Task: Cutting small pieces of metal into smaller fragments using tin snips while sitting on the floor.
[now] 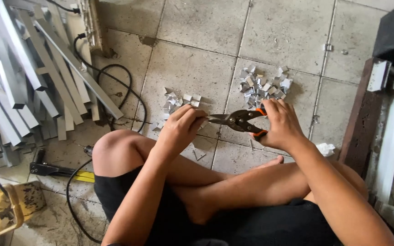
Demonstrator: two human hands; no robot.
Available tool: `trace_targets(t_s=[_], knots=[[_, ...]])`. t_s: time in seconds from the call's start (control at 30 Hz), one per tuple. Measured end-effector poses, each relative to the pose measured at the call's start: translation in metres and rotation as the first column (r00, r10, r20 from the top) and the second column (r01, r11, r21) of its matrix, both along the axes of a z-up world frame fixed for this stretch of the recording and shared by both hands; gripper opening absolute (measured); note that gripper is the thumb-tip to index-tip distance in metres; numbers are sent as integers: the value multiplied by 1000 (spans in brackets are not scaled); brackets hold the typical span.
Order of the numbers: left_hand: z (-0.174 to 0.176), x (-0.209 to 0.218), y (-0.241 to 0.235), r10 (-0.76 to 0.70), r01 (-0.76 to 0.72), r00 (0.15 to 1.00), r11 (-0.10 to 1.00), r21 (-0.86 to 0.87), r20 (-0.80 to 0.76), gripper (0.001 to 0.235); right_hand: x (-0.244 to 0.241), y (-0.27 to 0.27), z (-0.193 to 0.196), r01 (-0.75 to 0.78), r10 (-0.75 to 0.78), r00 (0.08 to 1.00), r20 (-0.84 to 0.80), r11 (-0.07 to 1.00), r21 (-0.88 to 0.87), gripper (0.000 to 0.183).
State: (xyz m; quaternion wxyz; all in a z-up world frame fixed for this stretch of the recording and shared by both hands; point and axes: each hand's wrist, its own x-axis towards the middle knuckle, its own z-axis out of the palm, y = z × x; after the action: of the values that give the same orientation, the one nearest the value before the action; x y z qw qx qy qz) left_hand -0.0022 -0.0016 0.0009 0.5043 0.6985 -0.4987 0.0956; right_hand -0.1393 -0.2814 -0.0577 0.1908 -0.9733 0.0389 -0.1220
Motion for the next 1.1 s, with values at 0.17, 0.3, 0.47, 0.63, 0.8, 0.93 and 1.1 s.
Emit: trace_targets(t_s=[0.17,0.3,0.47,0.63,0.8,0.93,1.1], knots=[[1,-3,0,8,-8,1000,1000,3,-3,7,-3,-12,-23,54,-54,999,2,998,-21,48],[-16,0,2,114,-99,986,987,124,-120,11,0,-14,-25,113,-97,984,151,988,-103,55],[-59,16,18,533,-376,846,568,732,21,12,1,-29,-2,196,-210,958,194,977,87,61],[-55,14,-8,570,-352,813,321,879,117,40,-2,-40,25,335,-397,900,181,894,296,61],[-61,15,-91,375,-385,916,720,578,143,12,9,-47,16,426,-526,847,71,753,501,69],[-99,57,-169,474,-285,869,717,636,-144,34,14,-48,12,432,-544,831,112,760,486,72],[-140,89,-221,368,-258,930,682,684,-16,26,14,-54,15,359,-478,864,159,806,471,63]])
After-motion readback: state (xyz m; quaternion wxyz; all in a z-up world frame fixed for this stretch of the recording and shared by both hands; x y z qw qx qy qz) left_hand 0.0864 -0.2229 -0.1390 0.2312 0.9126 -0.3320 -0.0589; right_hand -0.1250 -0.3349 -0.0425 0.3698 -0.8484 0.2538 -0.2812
